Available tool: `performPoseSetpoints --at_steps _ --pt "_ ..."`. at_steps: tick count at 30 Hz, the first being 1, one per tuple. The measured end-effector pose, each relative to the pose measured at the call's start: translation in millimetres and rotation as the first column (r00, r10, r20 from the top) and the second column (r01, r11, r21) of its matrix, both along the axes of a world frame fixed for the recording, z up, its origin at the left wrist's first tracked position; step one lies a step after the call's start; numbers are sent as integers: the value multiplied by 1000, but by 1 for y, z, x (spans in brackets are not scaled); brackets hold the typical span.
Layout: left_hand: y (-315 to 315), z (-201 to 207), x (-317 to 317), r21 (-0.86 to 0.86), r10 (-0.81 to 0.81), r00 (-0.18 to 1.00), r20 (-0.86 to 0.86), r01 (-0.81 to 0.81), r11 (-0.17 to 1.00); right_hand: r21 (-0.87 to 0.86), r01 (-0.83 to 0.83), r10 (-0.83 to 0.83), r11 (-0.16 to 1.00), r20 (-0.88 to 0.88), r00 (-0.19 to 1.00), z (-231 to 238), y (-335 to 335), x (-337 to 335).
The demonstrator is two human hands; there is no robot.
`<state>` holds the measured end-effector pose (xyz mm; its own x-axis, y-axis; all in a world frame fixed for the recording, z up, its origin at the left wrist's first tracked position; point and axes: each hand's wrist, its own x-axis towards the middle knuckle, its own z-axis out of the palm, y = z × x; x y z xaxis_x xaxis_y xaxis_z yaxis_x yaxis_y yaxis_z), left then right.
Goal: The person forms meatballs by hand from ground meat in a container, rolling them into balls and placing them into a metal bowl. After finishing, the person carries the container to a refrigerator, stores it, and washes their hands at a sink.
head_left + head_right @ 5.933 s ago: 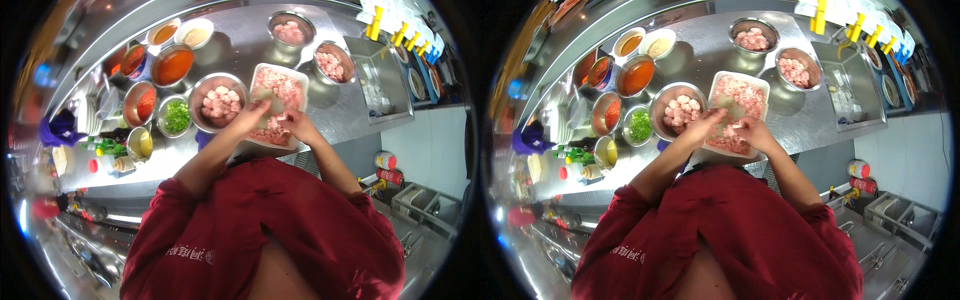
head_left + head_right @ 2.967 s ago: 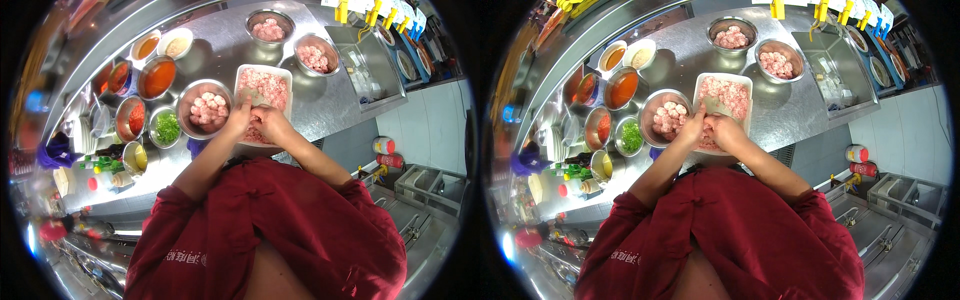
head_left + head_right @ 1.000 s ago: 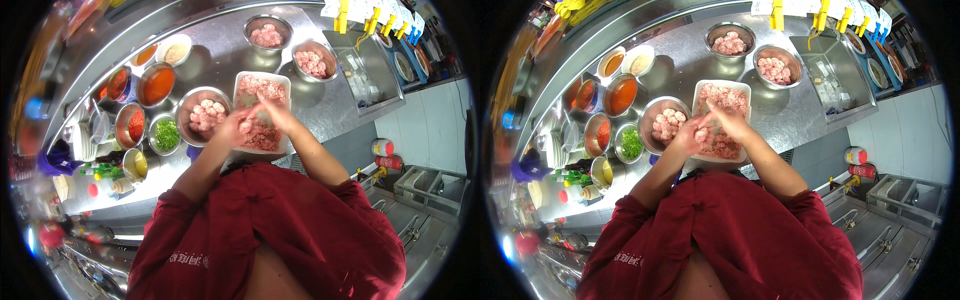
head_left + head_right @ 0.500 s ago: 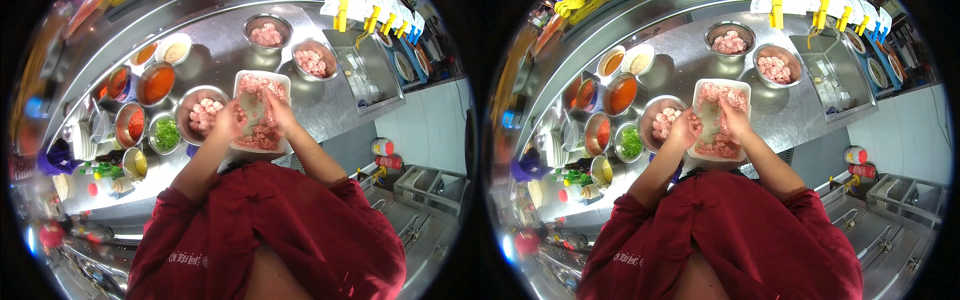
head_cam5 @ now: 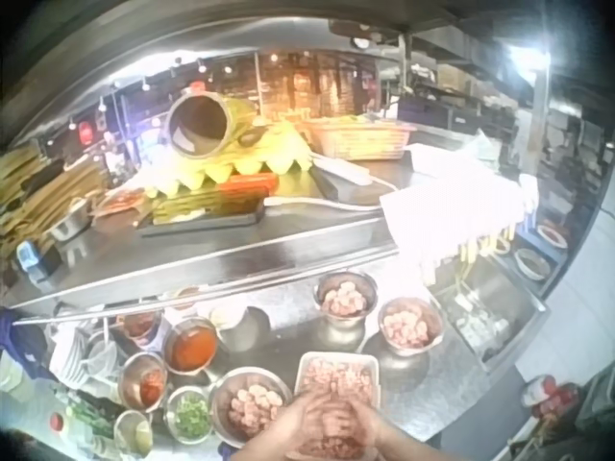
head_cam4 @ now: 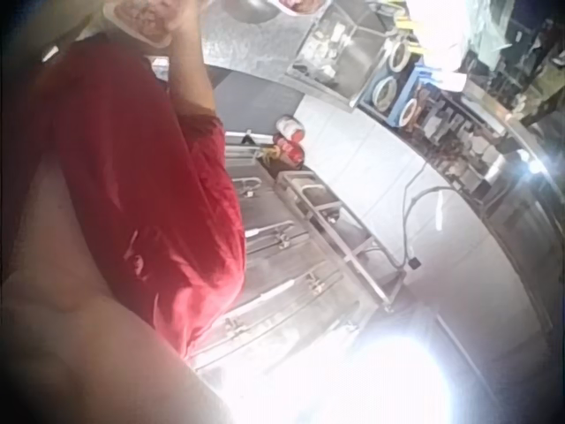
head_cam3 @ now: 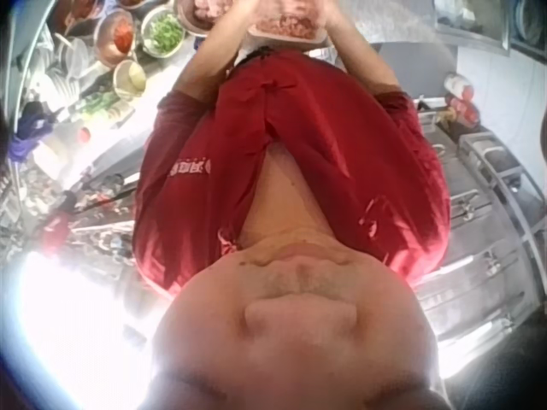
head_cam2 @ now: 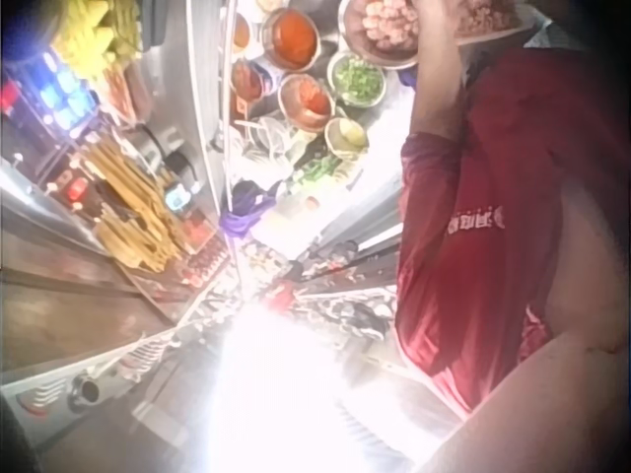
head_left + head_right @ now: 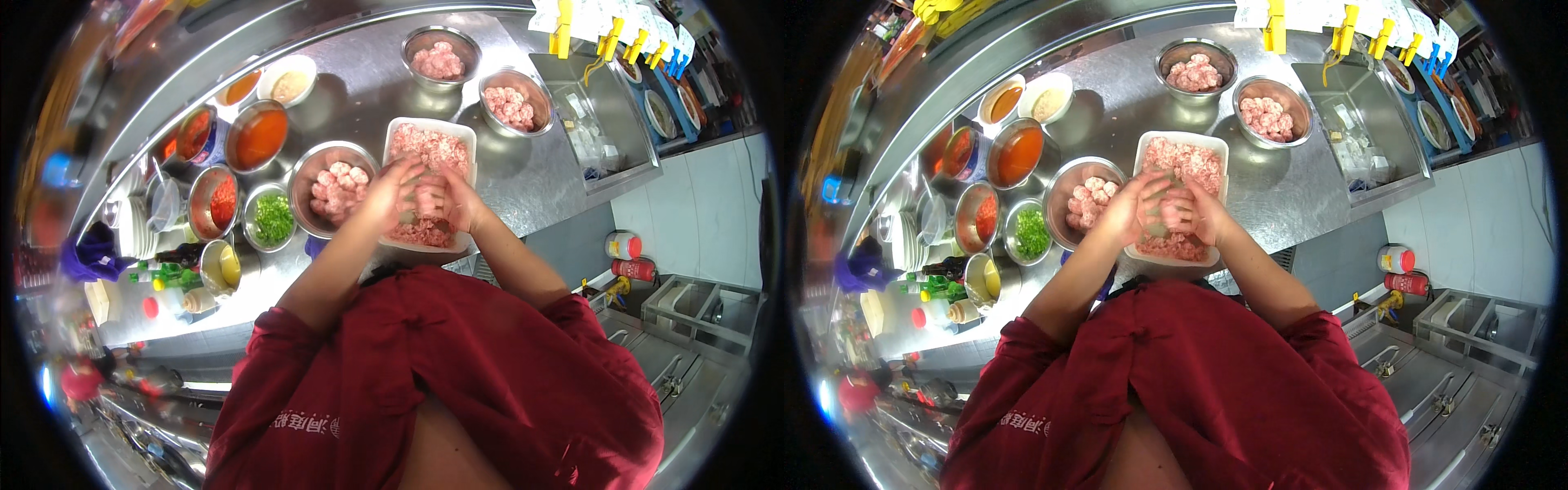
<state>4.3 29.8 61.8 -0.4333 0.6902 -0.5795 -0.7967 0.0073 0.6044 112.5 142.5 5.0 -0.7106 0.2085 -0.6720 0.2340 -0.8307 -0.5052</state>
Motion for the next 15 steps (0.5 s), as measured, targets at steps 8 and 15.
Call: performPoseSetpoints --at_steps 8,15 --pt "-21 -71 -24 -37 103 964 246 -96 995 346 -230 230 910 41 972 16 -1 -14" --pt "-27 -76 -29 45 -20 942 334 5 999 521 -207 209 828 56 976 57 2 -14"
